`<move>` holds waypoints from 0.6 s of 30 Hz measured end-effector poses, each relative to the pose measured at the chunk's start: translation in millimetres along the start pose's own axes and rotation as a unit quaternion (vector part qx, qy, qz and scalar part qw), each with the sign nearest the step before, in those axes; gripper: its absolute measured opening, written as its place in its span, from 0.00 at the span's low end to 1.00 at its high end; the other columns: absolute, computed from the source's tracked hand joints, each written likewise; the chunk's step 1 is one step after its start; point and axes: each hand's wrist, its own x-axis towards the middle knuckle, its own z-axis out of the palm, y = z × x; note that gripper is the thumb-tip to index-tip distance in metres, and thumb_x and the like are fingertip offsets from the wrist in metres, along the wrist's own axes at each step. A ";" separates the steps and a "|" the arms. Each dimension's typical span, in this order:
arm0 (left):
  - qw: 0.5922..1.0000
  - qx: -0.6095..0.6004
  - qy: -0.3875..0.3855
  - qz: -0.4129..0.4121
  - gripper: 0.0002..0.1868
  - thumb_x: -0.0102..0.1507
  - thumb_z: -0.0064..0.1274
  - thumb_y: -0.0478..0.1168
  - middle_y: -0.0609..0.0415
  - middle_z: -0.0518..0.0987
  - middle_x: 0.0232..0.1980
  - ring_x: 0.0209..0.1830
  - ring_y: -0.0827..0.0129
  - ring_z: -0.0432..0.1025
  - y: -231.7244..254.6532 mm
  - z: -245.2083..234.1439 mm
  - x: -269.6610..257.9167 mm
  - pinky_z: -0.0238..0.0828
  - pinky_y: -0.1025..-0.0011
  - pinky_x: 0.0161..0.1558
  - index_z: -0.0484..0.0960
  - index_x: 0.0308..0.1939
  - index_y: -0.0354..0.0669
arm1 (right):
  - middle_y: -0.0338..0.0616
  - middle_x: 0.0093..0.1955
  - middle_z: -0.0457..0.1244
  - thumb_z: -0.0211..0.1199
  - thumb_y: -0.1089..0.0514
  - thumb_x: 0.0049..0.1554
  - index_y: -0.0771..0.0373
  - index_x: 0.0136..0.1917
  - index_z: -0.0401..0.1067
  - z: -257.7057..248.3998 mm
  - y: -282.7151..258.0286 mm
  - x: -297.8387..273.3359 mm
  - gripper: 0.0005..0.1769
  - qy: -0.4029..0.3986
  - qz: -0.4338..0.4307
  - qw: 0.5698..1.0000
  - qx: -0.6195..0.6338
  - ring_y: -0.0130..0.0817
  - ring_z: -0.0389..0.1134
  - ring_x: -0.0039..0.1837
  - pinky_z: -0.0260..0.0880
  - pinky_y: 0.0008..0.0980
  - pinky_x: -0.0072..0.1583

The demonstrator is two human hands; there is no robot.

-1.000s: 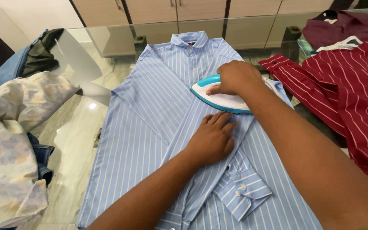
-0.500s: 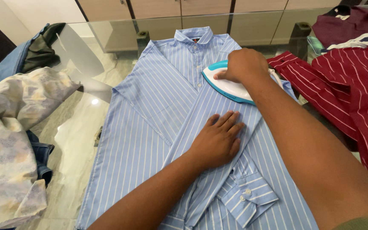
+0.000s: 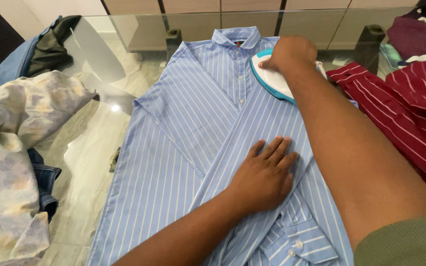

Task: The person irons a light blue striped shirt laid out on a glass table. They smooth the fabric, iron the body and sleeves, fold the sleeves inward, and then fold the shirt in half before ironing the folded edges.

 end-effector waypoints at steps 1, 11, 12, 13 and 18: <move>1.000 0.003 0.002 -0.004 0.27 0.64 0.43 0.45 0.36 0.62 0.77 0.81 0.50 0.53 1.0 0.3 0.2 0.43 0.44 0.76 0.72 0.66 0.37 | 0.50 0.53 0.71 0.74 0.23 0.45 0.61 0.55 0.80 2.9 -1.9 8.8 0.42 -0.002 0.016 1.000 0.005 0.49 0.73 0.56 0.73 0.45 0.52; 1.000 0.015 0.018 -0.005 0.28 0.65 0.43 0.45 0.35 0.63 0.77 0.80 0.48 0.55 -1.8 5.0 2.3 0.45 0.44 0.76 0.72 0.67 0.37 | 0.48 0.51 0.70 0.76 0.23 0.41 0.58 0.54 0.79 29.5 -27.0 56.1 0.42 0.032 0.050 0.998 0.001 0.45 0.73 0.54 0.72 0.40 0.49; 1.000 0.012 0.020 -0.004 0.28 0.65 0.43 0.46 0.35 0.63 0.77 0.80 0.48 0.55 -2.3 6.2 1.9 0.45 0.44 0.76 0.72 0.67 0.37 | 0.48 0.51 0.71 0.76 0.23 0.42 0.59 0.53 0.80 29.6 -28.0 54.5 0.42 0.037 0.044 0.998 0.007 0.45 0.73 0.53 0.73 0.41 0.49; 1.000 0.010 0.018 -0.005 0.28 0.65 0.43 0.46 0.35 0.63 0.77 0.80 0.48 0.55 -2.4 8.3 1.8 0.45 0.44 0.76 0.72 0.67 0.37 | 0.48 0.51 0.71 0.75 0.23 0.43 0.60 0.53 0.80 28.8 -26.2 51.2 0.41 0.043 0.041 0.998 0.010 0.45 0.73 0.53 0.73 0.41 0.50; 0.999 0.017 0.040 0.020 0.29 0.65 0.43 0.47 0.36 0.63 0.77 0.80 0.50 0.55 -7.9 12.7 0.8 0.46 0.45 0.76 0.71 0.67 0.36 | 0.53 0.48 0.70 0.75 0.20 0.43 0.61 0.50 0.81 13.6 -17.6 8.0 0.43 0.159 -0.061 0.983 0.065 0.50 0.72 0.52 0.71 0.45 0.52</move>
